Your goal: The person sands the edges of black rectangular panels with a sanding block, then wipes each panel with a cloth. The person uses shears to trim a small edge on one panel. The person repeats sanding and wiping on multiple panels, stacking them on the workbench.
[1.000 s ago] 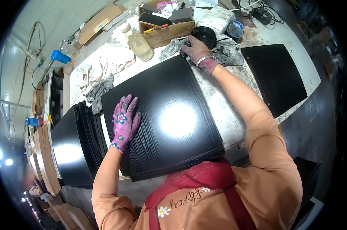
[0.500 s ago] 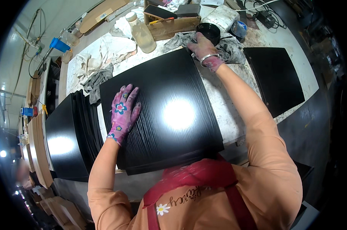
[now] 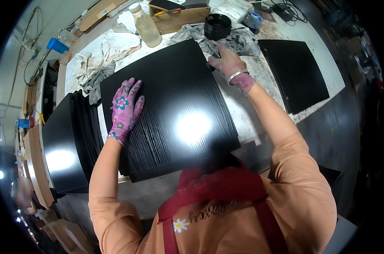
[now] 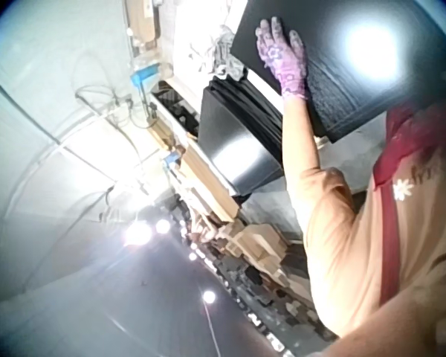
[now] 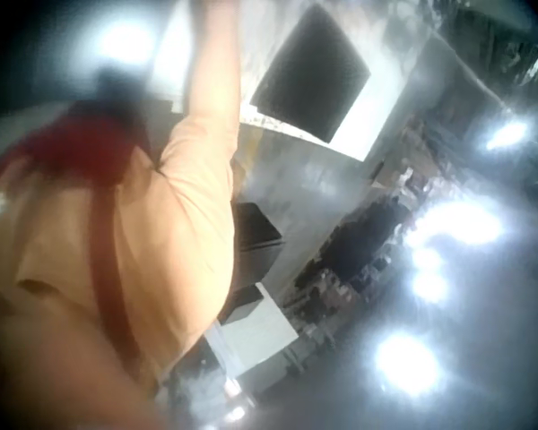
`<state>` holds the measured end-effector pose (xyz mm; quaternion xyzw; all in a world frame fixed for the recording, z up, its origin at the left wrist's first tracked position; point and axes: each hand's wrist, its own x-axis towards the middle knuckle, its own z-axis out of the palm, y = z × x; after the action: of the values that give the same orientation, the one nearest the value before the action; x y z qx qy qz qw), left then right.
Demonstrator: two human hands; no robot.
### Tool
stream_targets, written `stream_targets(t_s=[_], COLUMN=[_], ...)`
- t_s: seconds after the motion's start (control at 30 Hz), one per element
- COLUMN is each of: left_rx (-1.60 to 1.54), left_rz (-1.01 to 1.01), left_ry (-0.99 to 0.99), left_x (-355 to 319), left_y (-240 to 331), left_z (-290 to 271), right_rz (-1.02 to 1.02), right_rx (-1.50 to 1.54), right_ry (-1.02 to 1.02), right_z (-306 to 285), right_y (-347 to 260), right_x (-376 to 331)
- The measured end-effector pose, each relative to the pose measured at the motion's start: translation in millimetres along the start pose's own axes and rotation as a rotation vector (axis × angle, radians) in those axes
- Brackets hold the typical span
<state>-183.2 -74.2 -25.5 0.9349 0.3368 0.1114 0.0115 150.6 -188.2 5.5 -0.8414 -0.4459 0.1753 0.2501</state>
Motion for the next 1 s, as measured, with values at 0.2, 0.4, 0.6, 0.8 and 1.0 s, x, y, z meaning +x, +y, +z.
stream_targets(t_s=[0.2, 0.4, 0.6, 0.8, 1.0], left_rx=[-0.004, -0.001, -0.066, -0.048, -0.018], left_rz=[0.027, 0.066, 0.106, 0.174, 0.299], left_ry=[0.027, 0.068, 0.102, 0.057, 0.039], left_x=[-3, -5, -8, -7, -20], left_y=[-1, -3, -7, -29, -34], left_z=[-1, 4, 1, 13, 10], right_rz=[0.067, 0.141, 0.291, 0.18, -0.642], right_rx=[0.062, 0.093, 0.099, 0.177, 0.191], right_ry=[-0.047, -0.027, -0.041, 0.155, 0.197], right_z=[-9, -19, -21, 18, 79], right_y=[14, 28, 28, 12, -104], right_x=[-75, -159, -223, -288, -306])
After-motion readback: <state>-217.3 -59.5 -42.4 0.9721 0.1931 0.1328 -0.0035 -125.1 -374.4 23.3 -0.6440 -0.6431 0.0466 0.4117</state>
